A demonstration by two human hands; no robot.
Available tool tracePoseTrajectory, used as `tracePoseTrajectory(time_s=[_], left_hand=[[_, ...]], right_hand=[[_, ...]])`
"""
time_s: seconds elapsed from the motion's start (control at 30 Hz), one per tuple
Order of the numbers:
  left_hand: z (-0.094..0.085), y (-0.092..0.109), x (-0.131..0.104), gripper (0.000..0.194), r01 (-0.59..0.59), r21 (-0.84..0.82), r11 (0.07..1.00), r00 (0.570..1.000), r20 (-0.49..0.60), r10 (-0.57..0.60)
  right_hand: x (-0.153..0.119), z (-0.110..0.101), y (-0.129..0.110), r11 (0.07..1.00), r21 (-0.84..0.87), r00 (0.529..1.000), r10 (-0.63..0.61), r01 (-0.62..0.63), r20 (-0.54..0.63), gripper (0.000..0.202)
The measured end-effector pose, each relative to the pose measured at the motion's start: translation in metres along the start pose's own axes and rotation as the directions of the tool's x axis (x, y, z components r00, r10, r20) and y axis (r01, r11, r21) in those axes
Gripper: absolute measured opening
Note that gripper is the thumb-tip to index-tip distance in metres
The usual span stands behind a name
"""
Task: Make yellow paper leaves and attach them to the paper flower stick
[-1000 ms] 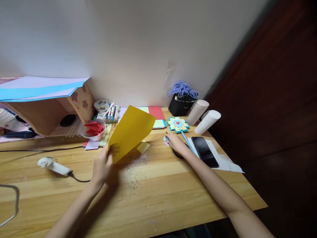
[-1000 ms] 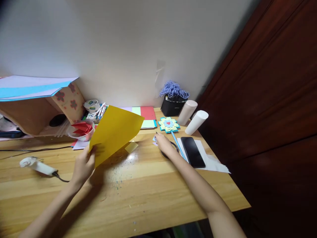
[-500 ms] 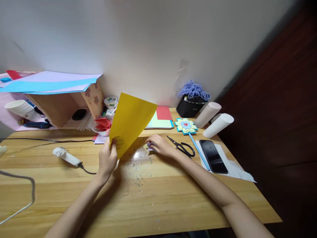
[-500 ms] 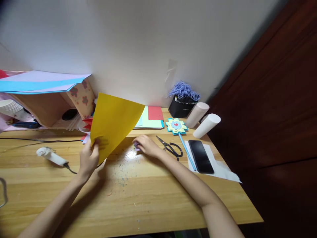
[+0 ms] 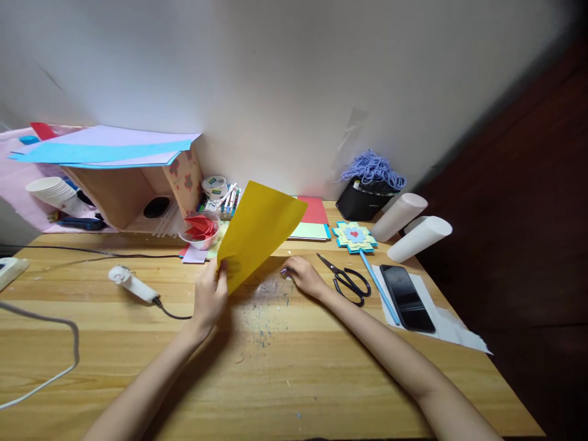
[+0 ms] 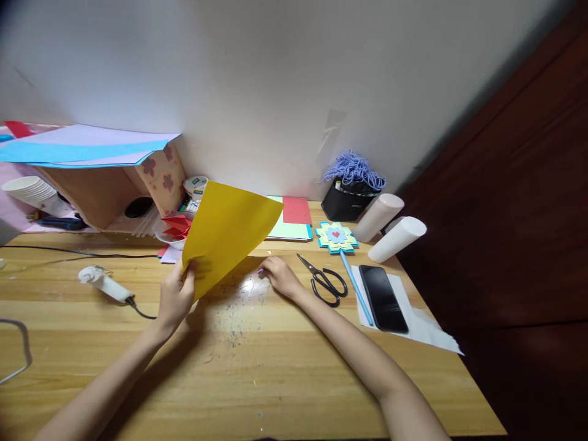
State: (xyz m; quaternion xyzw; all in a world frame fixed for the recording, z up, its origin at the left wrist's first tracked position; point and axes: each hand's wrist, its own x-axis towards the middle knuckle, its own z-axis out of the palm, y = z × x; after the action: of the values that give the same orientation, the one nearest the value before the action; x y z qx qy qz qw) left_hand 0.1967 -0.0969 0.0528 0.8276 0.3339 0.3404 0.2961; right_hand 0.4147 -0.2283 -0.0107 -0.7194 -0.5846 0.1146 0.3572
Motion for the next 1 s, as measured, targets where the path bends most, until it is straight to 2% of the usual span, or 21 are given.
tracePoseTrajectory(time_s=[0.1,0.17,0.3,0.4,0.5,0.57,0.67,0.73,0.8,0.83,0.9,0.93,1.0], left_hand=[[0.004,0.0,-0.005,0.03,-0.015,0.008,1.0,1.0,-0.002,0.015],[0.007,-0.001,-0.01,0.031,-0.041,0.025,0.999,0.999,0.011,0.041],[0.014,-0.005,-0.015,0.029,-0.105,0.04,0.994,0.994,0.045,0.103],[0.015,-0.004,-0.015,0.029,-0.106,0.034,0.994,0.994,0.035,0.105],[0.016,0.001,-0.016,0.029,-0.095,0.034,0.995,0.995,0.018,0.095],[0.019,0.005,-0.022,0.031,-0.098,0.037,0.994,0.993,0.064,0.096],[0.029,0.009,-0.039,0.038,-0.117,0.008,0.993,0.964,0.242,0.111],[0.037,0.011,-0.054,0.038,-0.138,0.01,0.99,0.908,0.401,0.123],[0.043,0.012,-0.065,0.04,-0.253,0.048,0.966,0.829,0.525,0.191],[0.045,0.011,-0.069,0.045,-0.327,0.067,0.943,0.782,0.579,0.23],[0.045,0.01,-0.073,0.055,-0.388,0.085,0.918,0.725,0.643,0.247],[0.043,0.009,-0.073,0.058,-0.398,0.08,0.914,0.708,0.661,0.25],[0.038,0.008,-0.072,0.06,-0.39,0.052,0.919,0.693,0.673,0.257]], right_hand=[[0.008,-0.008,0.012,0.99,-0.04,0.987,0.132,-0.136,-0.096,0.02],[0.017,-0.013,0.018,0.974,-0.069,0.972,0.206,-0.215,-0.116,0.019],[0.031,-0.015,0.018,0.947,-0.131,0.955,0.286,-0.294,-0.074,0.013],[0.036,-0.012,0.013,0.937,-0.158,0.949,0.312,-0.313,-0.032,0.014],[0.031,-0.025,0.009,0.929,-0.168,0.943,0.332,-0.329,-0.012,0.016],[0.018,-0.051,0.005,0.926,-0.16,0.939,0.343,-0.342,-0.022,0.022],[-0.008,-0.115,-0.012,0.941,-0.079,0.944,0.33,-0.33,-0.009,0.026],[-0.017,-0.158,-0.031,0.936,-0.013,0.931,0.347,-0.35,-0.118,0.03],[-0.008,-0.183,-0.057,0.928,0.055,0.89,0.369,-0.368,-0.267,0.034],[0.005,-0.184,-0.071,0.945,0.076,0.908,0.325,-0.317,-0.263,0.032],[0.047,-0.161,-0.1,0.992,0.072,0.977,0.112,-0.101,-0.18,0.025],[0.074,-0.138,-0.114,0.999,0.044,0.989,0.007,-0.001,-0.148,0.02],[0.132,-0.08,-0.137,0.982,-0.06,0.98,-0.184,0.18,-0.079,0.015]])
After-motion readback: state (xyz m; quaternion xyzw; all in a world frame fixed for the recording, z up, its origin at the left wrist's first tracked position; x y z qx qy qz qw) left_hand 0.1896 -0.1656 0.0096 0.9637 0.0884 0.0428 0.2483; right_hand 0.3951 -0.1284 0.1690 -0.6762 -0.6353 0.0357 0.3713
